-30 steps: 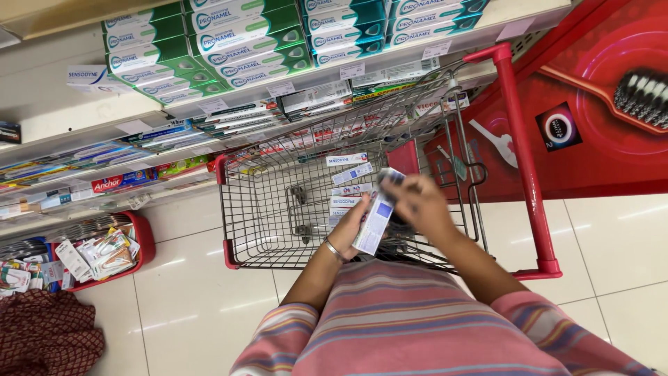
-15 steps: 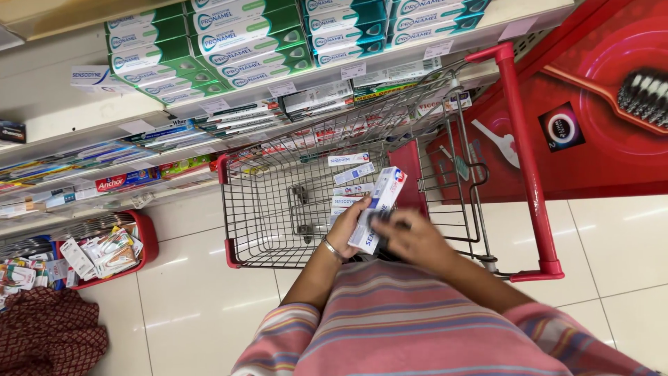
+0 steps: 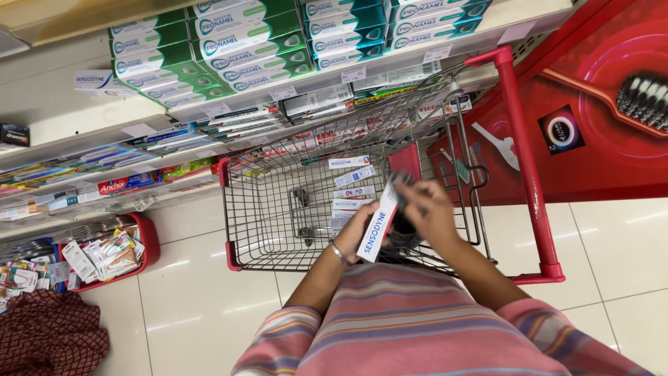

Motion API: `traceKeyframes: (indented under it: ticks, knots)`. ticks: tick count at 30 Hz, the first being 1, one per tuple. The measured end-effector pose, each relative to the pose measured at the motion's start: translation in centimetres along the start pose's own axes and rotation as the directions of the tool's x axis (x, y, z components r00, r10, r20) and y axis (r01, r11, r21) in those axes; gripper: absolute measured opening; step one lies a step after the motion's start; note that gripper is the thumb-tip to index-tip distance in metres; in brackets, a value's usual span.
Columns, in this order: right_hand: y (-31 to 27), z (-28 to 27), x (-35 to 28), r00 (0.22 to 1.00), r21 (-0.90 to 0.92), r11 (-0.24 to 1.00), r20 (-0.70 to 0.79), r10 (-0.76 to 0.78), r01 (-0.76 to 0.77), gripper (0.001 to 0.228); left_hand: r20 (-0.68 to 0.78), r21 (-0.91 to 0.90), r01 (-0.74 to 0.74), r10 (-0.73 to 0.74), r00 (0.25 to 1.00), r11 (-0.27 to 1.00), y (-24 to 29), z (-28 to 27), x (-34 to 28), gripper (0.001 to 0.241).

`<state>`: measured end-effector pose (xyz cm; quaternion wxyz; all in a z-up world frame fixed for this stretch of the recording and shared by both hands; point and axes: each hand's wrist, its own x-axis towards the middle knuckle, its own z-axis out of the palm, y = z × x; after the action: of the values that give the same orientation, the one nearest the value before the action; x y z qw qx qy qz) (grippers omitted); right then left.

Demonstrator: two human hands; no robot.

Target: Selecting boxes of toothpaste from a store shelf and placing them into a shopping cart.

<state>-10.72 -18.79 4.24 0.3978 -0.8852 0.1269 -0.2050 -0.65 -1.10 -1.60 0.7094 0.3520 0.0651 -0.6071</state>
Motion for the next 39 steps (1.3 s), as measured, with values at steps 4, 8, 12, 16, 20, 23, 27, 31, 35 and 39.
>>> traceKeyframes:
  ticks: [4, 8, 12, 16, 20, 23, 27, 31, 35, 39]
  knots:
    - [-0.9, 0.2, -0.1, 0.981, 0.16, 0.973, -0.073, 0.18, -0.166, 0.058, 0.061, 0.074, -0.071, 0.067, 0.996, 0.995, -0.1, 0.9, 0.4, 0.046]
    - [-4.0, 0.2, -2.8, 0.959, 0.125, 0.976, 0.2, -0.203, 0.181, 0.058, -0.101, -0.023, -0.06, 0.057, 0.993, 0.998, 2.1, 2.4, -0.9, 0.045]
    - [-2.8, 0.0, -2.7, 0.917, 0.075, 0.995, 0.39, -0.084, 0.059, 0.054, -0.107, 0.035, -0.061, 0.065, 0.992, 0.998, 1.2, 0.5, -0.4, 0.044]
    - [-1.6, -0.1, 0.4, 0.995, -0.057, 0.996, -0.063, -0.078, 0.075, 0.06, -0.065, 0.052, -0.054, 0.057, 0.996, 0.997, 0.2, 0.7, 0.0, 0.045]
    - [-4.2, -0.4, -1.8, 0.948, -0.026, 0.982, 0.267, -0.173, 0.186, 0.052, -0.064, -0.069, -0.038, 0.033, 0.997, 0.997, 1.2, 1.2, 0.0, 0.046]
    - [-3.9, -0.3, -2.6, 0.898, 0.04, 0.981, 0.396, -0.192, 0.192, 0.054, -0.072, -0.084, -0.029, 0.023, 0.997, 0.996, 1.2, 1.2, 0.0, 0.049]
    - [0.9, -0.3, -0.7, 0.988, 0.12, 0.985, -0.08, 0.135, -0.125, 0.043, 0.065, 0.022, -0.084, 0.083, 0.994, 0.996, -1.3, 0.5, 2.6, 0.057]
    - [0.3, -5.8, -0.1, 0.913, 0.101, 0.966, -0.316, 0.257, -0.237, 0.039, 0.274, 0.05, -0.051, 0.036, 0.961, 0.997, -1.9, 6.9, 3.7, 0.053]
    - [2.1, -10.5, -1.6, 0.829, -0.054, 0.941, -0.491, 0.266, -0.334, 0.029, 0.359, 0.063, 0.091, -0.107, 0.927, 0.994, -5.5, 9.5, 8.3, 0.061]
    - [3.2, -12.0, -3.9, 0.877, -0.371, 0.862, -0.455, 0.157, -0.347, 0.035, 0.315, 0.172, 0.143, -0.192, 0.93, 0.975, -8.1, 9.8, 12.3, 0.062]
